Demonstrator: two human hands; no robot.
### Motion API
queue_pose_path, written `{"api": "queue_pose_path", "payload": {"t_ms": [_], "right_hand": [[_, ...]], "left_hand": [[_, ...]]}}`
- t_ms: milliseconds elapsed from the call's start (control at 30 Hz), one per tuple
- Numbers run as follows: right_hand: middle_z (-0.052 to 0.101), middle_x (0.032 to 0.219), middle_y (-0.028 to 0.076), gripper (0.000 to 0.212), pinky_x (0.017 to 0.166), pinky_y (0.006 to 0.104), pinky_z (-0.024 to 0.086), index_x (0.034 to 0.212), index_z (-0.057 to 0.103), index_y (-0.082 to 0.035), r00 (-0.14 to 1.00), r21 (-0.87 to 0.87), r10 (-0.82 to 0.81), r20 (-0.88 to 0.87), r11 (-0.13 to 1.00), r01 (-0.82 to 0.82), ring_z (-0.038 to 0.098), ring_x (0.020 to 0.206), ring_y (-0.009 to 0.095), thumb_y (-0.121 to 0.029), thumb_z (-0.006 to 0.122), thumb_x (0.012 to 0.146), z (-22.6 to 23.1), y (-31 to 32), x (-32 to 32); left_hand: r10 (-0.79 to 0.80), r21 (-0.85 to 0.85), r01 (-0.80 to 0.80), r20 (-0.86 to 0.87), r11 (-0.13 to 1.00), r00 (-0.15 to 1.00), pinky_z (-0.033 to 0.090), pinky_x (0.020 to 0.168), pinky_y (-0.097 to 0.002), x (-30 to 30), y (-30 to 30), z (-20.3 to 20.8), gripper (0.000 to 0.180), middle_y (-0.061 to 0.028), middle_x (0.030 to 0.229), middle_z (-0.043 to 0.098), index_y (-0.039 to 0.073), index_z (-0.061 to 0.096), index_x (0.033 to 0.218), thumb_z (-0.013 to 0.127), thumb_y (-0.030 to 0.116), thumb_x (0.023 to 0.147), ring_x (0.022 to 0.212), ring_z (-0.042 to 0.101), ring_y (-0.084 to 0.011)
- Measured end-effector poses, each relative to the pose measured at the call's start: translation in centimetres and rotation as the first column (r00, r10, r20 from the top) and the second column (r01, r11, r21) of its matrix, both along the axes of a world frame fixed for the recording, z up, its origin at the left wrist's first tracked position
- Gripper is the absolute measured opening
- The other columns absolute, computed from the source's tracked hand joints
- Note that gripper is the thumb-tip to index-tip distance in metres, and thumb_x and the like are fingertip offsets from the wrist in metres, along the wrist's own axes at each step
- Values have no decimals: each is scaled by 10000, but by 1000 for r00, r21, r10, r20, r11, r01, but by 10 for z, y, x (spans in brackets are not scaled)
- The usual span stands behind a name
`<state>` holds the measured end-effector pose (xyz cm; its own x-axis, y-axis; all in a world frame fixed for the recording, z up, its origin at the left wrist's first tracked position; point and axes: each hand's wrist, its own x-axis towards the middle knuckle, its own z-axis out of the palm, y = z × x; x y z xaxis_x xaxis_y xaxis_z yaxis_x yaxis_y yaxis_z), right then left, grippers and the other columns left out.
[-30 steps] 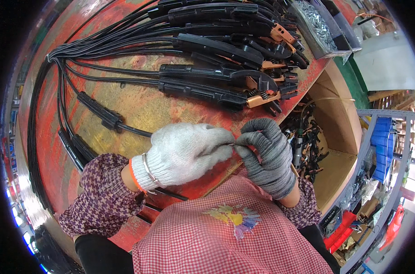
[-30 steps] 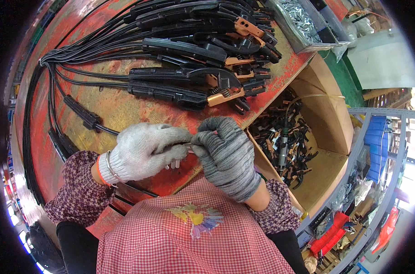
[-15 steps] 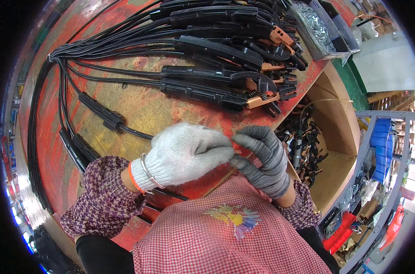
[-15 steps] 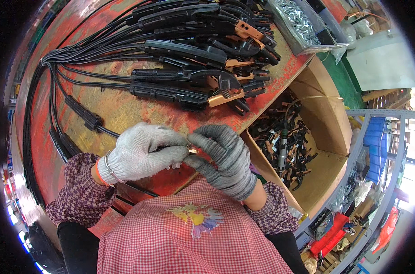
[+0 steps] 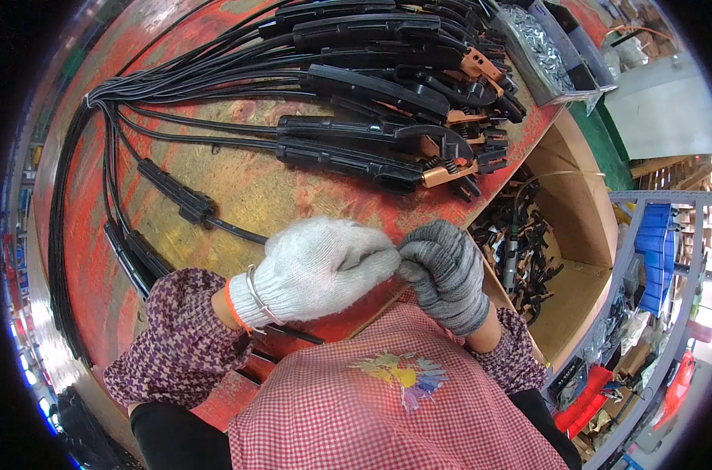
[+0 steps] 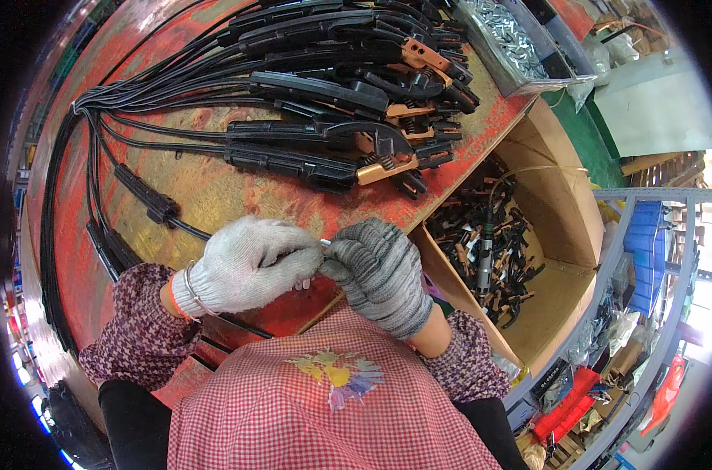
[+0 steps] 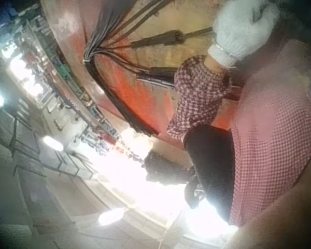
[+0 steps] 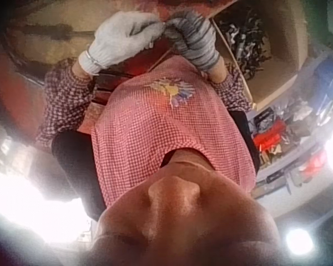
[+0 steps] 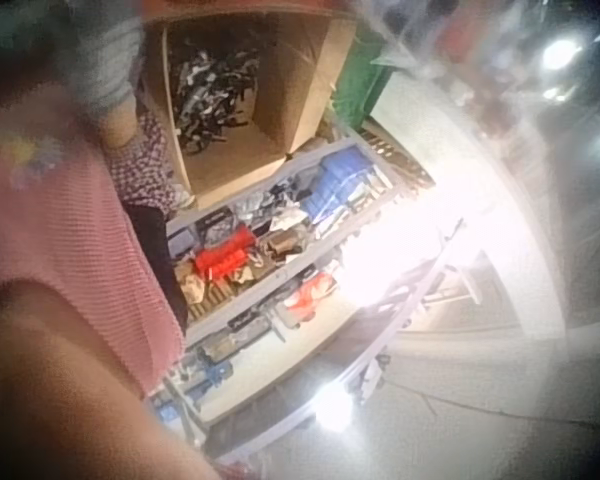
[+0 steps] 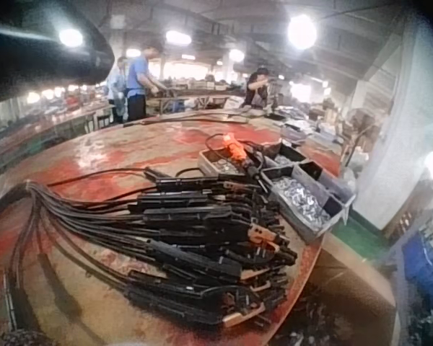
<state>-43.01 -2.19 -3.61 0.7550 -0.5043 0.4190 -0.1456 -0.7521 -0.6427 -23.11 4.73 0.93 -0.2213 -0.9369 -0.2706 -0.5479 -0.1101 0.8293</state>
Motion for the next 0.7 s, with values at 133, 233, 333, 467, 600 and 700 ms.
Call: {"api": "queue_pose_path", "payload": {"t_ms": [133,233,333,467,600,700], "right_hand": [[630,825,76,295,611,395,468,950,640,-71,1000,-34,-15,9,999,15,600,731,277,-159,766,699,-2,2,1],[629,809,68,318,599,392,461,956,642,-76,1000,-57,6,19,998,-5,599,710,269,-177,778,687,-3,2,0],[631,807,61,332,593,390,457,952,644,-84,999,-75,16,37,997,-13,599,694,255,-192,789,673,-1,3,-1],[630,789,56,331,580,383,447,917,650,-96,995,-86,61,81,995,-54,598,677,243,-220,799,650,1,2,-2],[624,750,61,268,574,382,447,883,654,-99,992,-135,118,53,985,-110,598,665,254,-220,783,681,5,-4,-3],[648,907,110,248,699,419,484,976,647,-65,995,29,-40,88,999,38,618,814,295,-185,691,764,-11,-15,-19]], "left_hand": [[-24,50,28,-89,998,996,491,617,-322,2,0,0,217,-75,727,648,66,643,908,519,242,929,675,644,-207],[-110,135,120,-81,983,991,479,609,-334,6,-4,10,228,-86,725,629,69,635,925,506,257,936,659,624,-216],[-100,135,114,-107,984,989,471,606,-341,6,-4,14,235,-90,714,617,62,630,917,507,262,933,649,611,-225],[-97,142,117,-141,983,985,472,608,-342,9,-4,20,240,-93,717,619,57,627,914,510,266,932,651,613,-223],[-80,190,109,-155,976,985,477,613,-326,13,-2,25,248,-88,739,630,51,639,931,515,266,931,662,610,-209],[88,187,-31,-303,982,949,472,604,-293,21,-4,28,265,-48,772,640,36,649,949,517,265,937,669,593,-152]]}}
